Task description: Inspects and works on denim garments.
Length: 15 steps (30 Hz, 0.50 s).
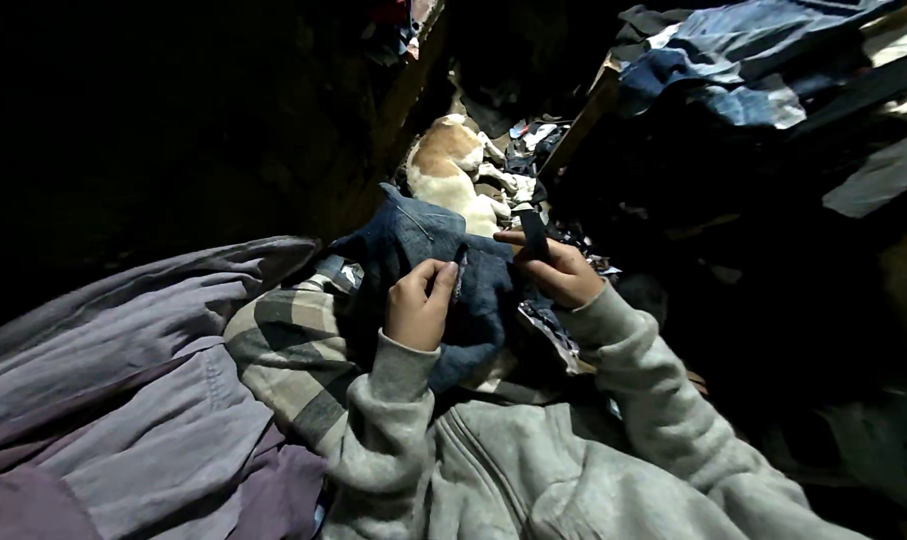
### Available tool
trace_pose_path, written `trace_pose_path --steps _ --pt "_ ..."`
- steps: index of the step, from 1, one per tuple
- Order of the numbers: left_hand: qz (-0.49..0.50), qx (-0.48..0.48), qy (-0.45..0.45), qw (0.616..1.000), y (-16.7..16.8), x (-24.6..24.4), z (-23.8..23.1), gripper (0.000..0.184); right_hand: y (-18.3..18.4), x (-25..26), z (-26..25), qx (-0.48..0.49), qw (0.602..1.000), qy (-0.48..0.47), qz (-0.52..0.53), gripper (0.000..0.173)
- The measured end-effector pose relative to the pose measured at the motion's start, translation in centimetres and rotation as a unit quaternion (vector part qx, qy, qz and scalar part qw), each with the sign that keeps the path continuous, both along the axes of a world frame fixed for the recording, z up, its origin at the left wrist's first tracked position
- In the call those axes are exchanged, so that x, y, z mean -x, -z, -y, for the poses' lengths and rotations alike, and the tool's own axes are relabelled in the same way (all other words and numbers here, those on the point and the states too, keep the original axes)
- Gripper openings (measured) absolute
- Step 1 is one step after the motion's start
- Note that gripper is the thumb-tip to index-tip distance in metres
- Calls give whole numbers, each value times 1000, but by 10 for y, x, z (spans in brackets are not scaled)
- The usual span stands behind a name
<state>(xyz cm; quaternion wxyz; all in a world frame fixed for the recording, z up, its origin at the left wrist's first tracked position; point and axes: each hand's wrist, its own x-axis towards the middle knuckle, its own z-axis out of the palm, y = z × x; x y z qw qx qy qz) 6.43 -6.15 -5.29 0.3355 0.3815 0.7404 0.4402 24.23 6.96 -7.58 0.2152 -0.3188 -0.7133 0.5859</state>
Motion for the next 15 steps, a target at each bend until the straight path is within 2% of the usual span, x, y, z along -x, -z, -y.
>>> trace_pose_path --steps 5,10,13,15 --pt "54 -17 -6 998 1 3 -2 19 -6 22 -5 -53 997 -43 -32 33" --pt "137 -30 -33 990 -5 0 -1 14 -2 35 -2 -58 996 -55 -42 10" --pt "174 -48 -27 983 -3 -2 2 5 -3 38 2 -63 995 -62 -39 8" --pt "190 -56 -31 980 -1 -5 1 10 -4 38 4 -100 993 -65 -22 17"
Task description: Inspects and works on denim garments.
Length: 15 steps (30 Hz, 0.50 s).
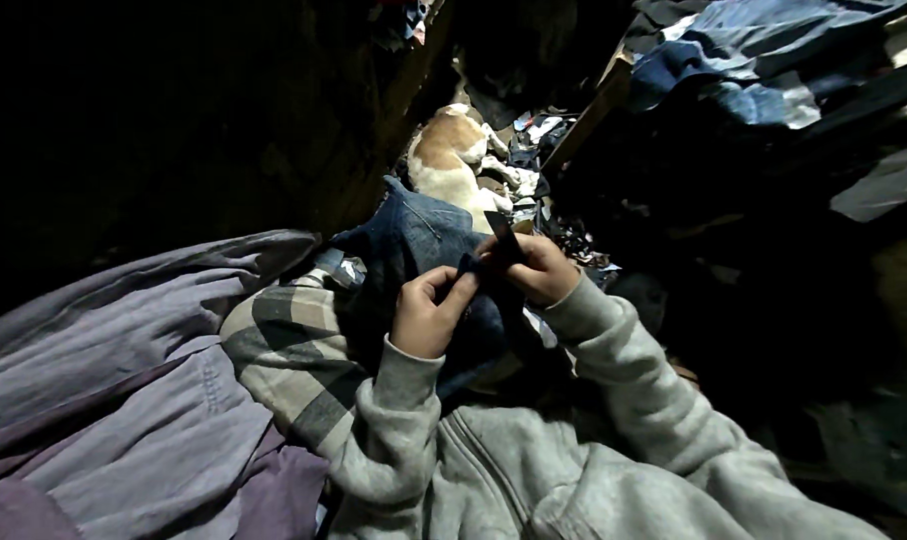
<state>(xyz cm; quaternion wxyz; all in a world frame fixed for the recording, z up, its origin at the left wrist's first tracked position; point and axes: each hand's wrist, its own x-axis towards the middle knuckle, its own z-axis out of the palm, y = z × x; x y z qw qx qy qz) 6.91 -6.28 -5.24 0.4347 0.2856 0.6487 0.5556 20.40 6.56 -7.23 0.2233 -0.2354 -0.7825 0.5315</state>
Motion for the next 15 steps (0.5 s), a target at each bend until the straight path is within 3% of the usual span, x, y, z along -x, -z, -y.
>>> trace_pose_path --steps 3,5,15 --pt "55 -6 -48 997 -2 -6 0 20 0 -8 3 -47 998 8 48 55" --pt "92 -8 -92 991 -6 -11 1 26 2 -18 8 -58 997 21 52 65" --pt "124 -27 -142 982 -3 -26 9 35 1 -45 42 -162 985 -48 41 49"
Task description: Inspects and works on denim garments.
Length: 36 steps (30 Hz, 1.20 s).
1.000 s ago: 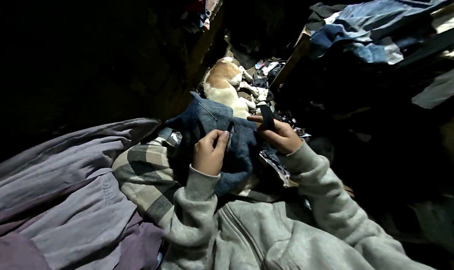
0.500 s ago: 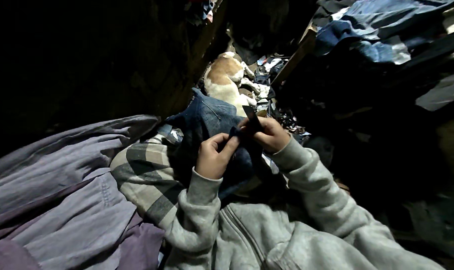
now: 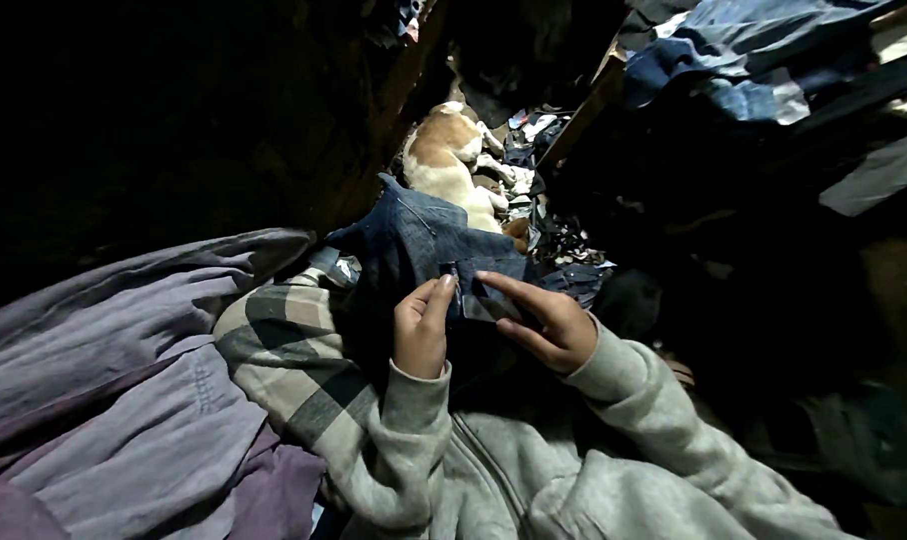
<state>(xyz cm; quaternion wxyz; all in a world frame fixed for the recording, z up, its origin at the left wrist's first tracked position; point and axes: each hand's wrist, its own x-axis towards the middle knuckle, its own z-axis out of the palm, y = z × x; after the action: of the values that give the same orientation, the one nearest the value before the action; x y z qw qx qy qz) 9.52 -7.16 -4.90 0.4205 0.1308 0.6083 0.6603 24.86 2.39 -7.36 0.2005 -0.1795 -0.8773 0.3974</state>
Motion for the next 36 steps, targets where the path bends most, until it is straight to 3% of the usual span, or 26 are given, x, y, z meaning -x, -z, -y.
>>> trace_pose_path --steps 12,14,18,20,24,28,33,36 --pt "-12 -22 -24 999 7 -4 5 35 14 1 0 -29 997 47 -57 37" --pt "-11 -21 -26 999 8 -2 7 35 23 -2 -8 7 995 80 -62 38" --pt "18 -16 -26 999 8 -1 8 35 26 -8 -25 150 962 218 73 51" --pt "23 -27 -25 999 7 -1 8 29 15 -9 -28 188 947 236 108 54" --pt "23 -64 -1 998 14 -3 11 12 15 -11 -20 123 986 115 -12 54" --pt "26 -103 -9 994 16 -5 12 16 5 1 -7 78 996 -6 -47 55" --pt "32 -126 -15 991 17 -4 13 18 4 9 0 15 998 -11 -55 50" --pt "64 -110 -20 992 15 -3 13 19 12 12 -1 1 995 37 -90 40"
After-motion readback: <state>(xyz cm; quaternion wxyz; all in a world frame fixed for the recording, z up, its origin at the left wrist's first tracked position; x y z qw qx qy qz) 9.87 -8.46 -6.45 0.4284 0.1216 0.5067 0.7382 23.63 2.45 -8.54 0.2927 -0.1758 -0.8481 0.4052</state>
